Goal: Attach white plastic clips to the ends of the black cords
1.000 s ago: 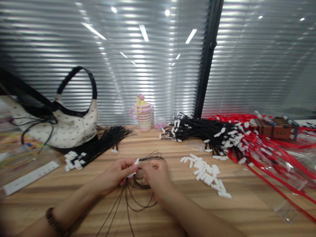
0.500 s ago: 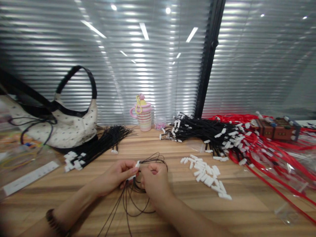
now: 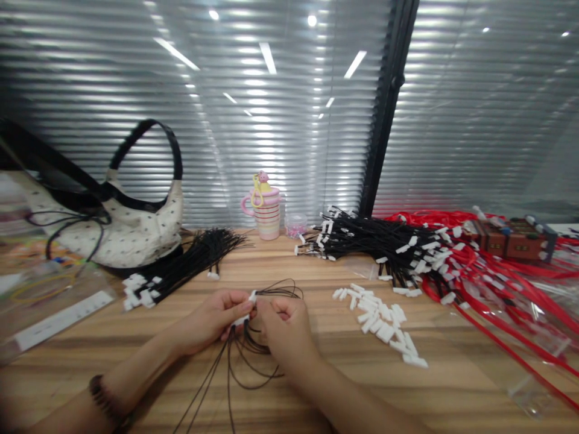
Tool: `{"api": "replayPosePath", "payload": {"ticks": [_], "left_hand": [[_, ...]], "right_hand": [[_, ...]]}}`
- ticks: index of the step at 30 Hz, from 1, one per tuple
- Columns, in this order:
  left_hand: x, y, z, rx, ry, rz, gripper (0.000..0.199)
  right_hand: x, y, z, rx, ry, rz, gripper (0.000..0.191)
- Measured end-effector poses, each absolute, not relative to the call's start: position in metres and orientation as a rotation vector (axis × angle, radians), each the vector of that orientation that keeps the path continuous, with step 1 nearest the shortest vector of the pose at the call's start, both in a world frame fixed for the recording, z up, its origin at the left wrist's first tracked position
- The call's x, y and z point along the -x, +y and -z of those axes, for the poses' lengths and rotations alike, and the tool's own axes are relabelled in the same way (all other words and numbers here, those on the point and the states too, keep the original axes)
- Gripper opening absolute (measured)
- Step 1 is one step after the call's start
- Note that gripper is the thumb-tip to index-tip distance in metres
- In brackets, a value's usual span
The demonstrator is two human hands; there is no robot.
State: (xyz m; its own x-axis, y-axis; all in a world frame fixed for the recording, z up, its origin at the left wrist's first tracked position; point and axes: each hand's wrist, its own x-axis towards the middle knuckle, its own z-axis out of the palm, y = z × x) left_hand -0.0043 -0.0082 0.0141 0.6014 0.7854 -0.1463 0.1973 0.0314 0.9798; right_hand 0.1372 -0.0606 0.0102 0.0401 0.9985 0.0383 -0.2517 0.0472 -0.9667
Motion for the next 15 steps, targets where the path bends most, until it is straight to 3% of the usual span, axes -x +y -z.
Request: {"api": "replayPosePath", "payload": {"ticks": [15], "left_hand": [[0.0037,-0.0076,-0.0166,-1.404,0.891,-0.585,0.041]], "right_hand": [[-0.1418,-0.0573,-0.009,0.976,-1.114,-1.223,0.046]]}}
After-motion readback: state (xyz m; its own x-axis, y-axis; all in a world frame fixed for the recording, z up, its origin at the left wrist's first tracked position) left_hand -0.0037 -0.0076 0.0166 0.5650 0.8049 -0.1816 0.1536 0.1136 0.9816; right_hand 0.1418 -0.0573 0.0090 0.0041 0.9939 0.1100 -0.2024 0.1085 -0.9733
